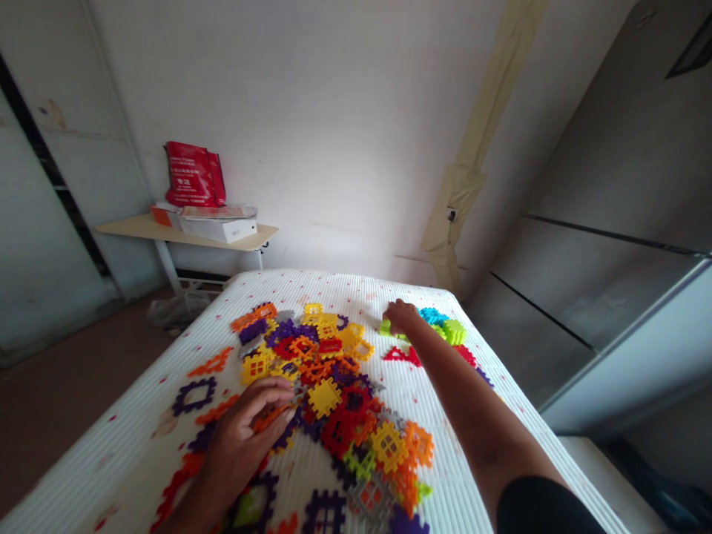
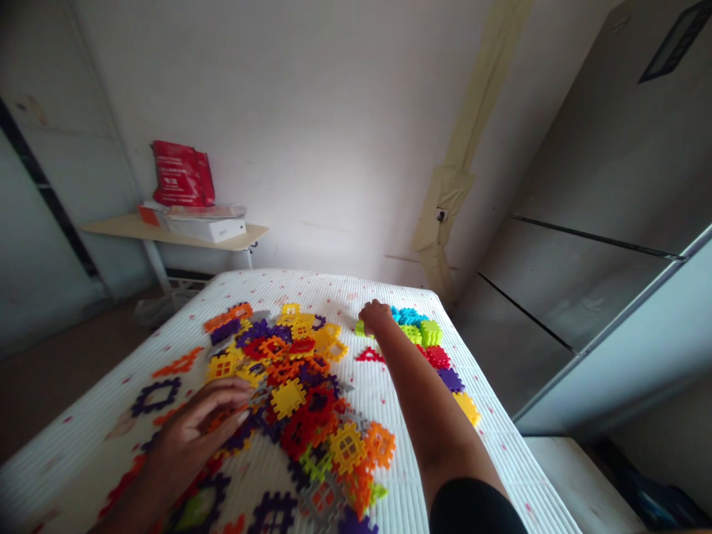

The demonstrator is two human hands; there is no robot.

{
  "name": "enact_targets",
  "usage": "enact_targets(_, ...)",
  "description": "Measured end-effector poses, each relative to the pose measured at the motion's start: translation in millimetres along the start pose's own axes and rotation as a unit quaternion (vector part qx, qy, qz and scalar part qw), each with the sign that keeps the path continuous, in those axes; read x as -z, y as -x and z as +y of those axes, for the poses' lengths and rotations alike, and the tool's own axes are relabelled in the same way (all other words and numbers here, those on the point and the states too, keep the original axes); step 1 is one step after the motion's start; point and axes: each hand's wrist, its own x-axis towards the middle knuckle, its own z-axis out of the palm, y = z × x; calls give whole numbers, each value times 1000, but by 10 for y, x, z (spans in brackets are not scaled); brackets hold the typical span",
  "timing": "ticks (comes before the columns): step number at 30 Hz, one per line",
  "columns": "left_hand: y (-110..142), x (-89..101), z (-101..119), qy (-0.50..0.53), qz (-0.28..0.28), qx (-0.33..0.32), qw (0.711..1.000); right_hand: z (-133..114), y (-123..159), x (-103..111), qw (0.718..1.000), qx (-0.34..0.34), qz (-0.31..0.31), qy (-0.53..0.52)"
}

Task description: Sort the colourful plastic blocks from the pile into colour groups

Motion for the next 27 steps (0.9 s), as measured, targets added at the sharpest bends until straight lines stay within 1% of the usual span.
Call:
enact_targets(7,-12,3,38,-5,6,-6,1000,-6,-19,-25,1000,2,12,10)
enact_targets(11,-7,2,25,-4,4,-5,1000,-21,8,-15,1000,5,23,15)
enact_targets(16,3,7,0,-10,0,3,1000,-42,36,-15,999,8,31,17)
enact_targets(21,3,16,35,-15,0,9,1000,-42,45,-32,999,1,33,12)
enact_targets(24,-7,10,59,-7,-3,8,1000,-20,102,28,999,-6,38,5)
enact_targets(27,-19,12,83,-3,-7,-9,1000,-10,269,138,997,-18,79,-13)
